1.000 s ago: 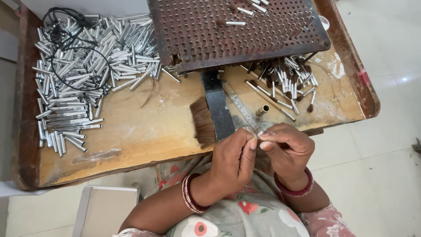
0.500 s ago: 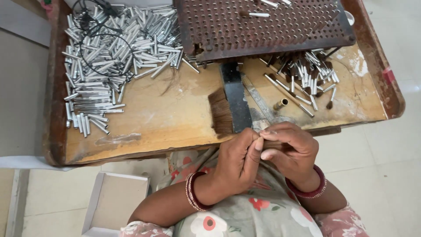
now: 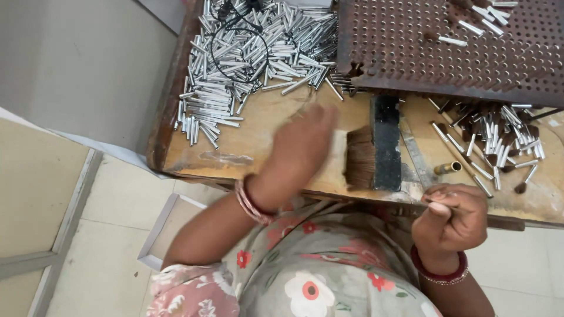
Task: Assembling metal ferrules and wooden handles to create paintbrushes at a workbench.
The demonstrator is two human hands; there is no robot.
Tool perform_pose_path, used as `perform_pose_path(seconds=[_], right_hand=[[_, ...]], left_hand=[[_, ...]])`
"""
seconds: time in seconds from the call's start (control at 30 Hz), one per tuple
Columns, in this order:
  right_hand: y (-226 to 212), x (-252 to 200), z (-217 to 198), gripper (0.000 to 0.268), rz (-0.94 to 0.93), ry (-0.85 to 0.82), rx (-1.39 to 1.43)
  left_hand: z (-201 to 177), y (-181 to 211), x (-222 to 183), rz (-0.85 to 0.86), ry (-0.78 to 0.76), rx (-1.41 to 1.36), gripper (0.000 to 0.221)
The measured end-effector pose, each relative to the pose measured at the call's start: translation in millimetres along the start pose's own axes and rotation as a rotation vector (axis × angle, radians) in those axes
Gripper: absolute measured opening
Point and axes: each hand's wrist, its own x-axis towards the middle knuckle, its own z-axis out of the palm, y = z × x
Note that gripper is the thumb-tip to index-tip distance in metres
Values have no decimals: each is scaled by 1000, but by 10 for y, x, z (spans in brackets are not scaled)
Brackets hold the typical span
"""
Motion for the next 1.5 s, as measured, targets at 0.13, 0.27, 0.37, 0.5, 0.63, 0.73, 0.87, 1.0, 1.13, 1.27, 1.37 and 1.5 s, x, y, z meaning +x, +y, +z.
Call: perform_pose_path(seconds=[0.13, 0.27, 0.37, 0.5, 0.63, 0.73, 0.87, 1.0, 1.13, 1.27, 1.37, 1.5], right_hand=[[-39, -7, -60, 31, 45, 37, 2], [-50, 15, -93, 33, 43, 33, -35], [-82, 38, -126, 34, 52, 35, -62], [-59, 93, -133, 34, 63, 33, -90], [-218, 149, -10, 31, 123, 4, -28], [-259, 117, 89, 28, 189, 17, 206], [-345, 75, 50, 26, 275, 53, 426], [-354, 101, -20, 27, 296, 6, 384], [-339, 63, -128, 27, 316, -14, 358], [-346, 70, -218, 26, 279, -71, 245], [-402, 131, -225, 25, 256, -89, 206], [-459, 47, -337, 23, 430, -92, 445]], left_hand=[[-134, -798, 440, -92, 103, 217, 18], [-94, -976, 531, -6, 169, 372, 10], [-114, -846, 443, 17, 222, 435, 11], [-406, -446, 247, -47, 221, 165, 22], [-461, 120, -100, 66, 197, -512, 33], [-103, 541, -408, -8, -122, -1209, 19], [322, 970, -645, -216, -403, -1872, 16], [393, 1014, -635, -407, -639, -2077, 17], [284, 960, -651, -379, -718, -1888, 13], [105, 1060, -659, -49, -493, -1378, 10], [54, 1088, -640, 164, -183, -1090, 14], [52, 1072, -666, 189, 155, -994, 19]])
